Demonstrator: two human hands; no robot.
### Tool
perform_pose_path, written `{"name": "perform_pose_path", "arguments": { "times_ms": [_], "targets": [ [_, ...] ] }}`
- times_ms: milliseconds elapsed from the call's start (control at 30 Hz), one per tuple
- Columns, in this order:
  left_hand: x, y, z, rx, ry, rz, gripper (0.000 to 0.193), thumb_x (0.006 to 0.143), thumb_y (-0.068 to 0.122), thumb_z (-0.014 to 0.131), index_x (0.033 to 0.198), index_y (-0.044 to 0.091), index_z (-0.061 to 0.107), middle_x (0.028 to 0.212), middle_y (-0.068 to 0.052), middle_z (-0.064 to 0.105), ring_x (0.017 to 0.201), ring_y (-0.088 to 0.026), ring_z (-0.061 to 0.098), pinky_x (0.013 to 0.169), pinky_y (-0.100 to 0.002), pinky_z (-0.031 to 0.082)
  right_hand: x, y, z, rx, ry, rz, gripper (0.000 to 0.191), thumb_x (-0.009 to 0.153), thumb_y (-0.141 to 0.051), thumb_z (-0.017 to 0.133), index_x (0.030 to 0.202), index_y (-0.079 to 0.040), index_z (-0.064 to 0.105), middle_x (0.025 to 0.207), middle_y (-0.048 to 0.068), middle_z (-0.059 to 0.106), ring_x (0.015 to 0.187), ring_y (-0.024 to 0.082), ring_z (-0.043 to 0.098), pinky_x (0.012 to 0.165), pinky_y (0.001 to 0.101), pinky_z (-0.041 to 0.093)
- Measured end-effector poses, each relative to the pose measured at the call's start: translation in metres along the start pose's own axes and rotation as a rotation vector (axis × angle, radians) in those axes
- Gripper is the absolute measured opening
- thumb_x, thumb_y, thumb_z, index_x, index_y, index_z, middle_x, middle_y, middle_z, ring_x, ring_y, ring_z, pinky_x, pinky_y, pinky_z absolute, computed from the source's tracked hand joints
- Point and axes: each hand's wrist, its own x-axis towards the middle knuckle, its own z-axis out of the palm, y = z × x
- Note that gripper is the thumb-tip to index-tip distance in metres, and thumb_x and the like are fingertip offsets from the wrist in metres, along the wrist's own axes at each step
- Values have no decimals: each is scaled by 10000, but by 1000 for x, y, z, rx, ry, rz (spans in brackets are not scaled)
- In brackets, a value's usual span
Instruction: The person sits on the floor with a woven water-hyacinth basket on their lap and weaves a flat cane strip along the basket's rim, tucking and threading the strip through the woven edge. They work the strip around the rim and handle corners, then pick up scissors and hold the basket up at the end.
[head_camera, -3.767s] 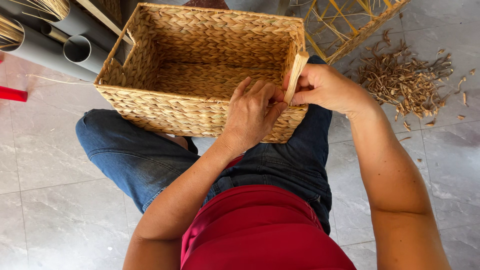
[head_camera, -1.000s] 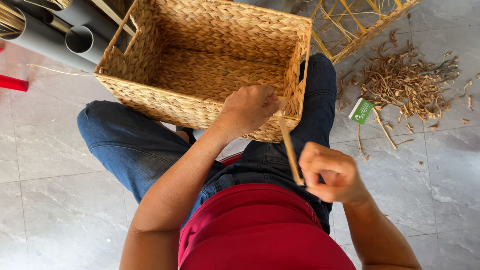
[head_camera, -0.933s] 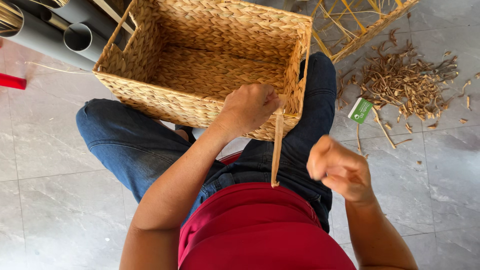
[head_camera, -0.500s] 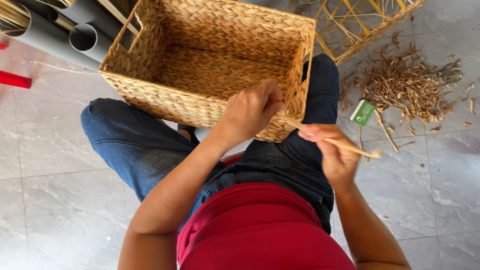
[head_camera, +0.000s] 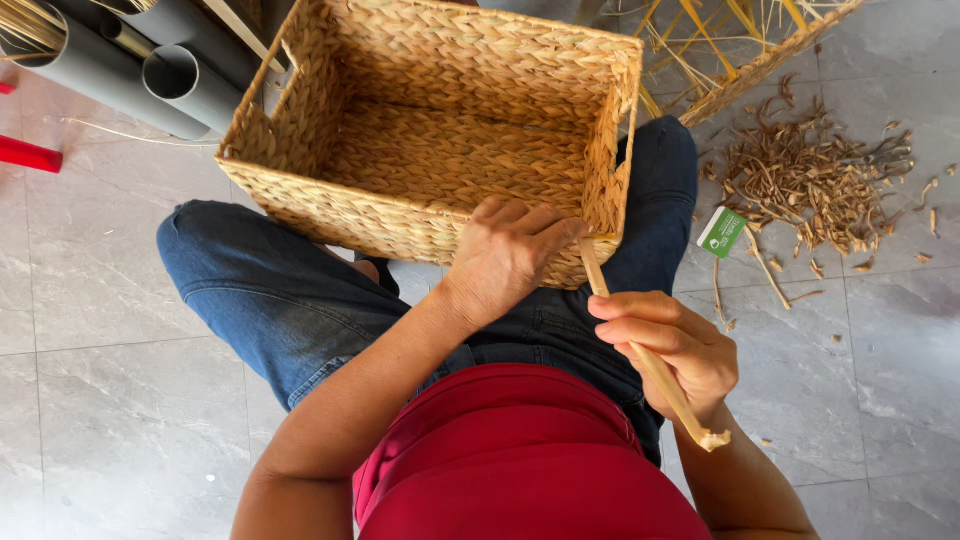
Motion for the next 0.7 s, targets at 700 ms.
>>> {"name": "perform_pose_path", "arguments": {
  "times_ms": [700],
  "targets": [
    [51, 14, 24, -252, -190, -391, 131, 910, 247, 653, 1000, 221, 745, 969, -39, 768, 847, -281, 752, 705, -447, 578, 113, 57, -3, 363, 149, 237, 146, 1229, -80, 565, 1210, 57, 616, 978, 166, 735, 730, 129, 636, 715, 233, 528]
  ]
}}
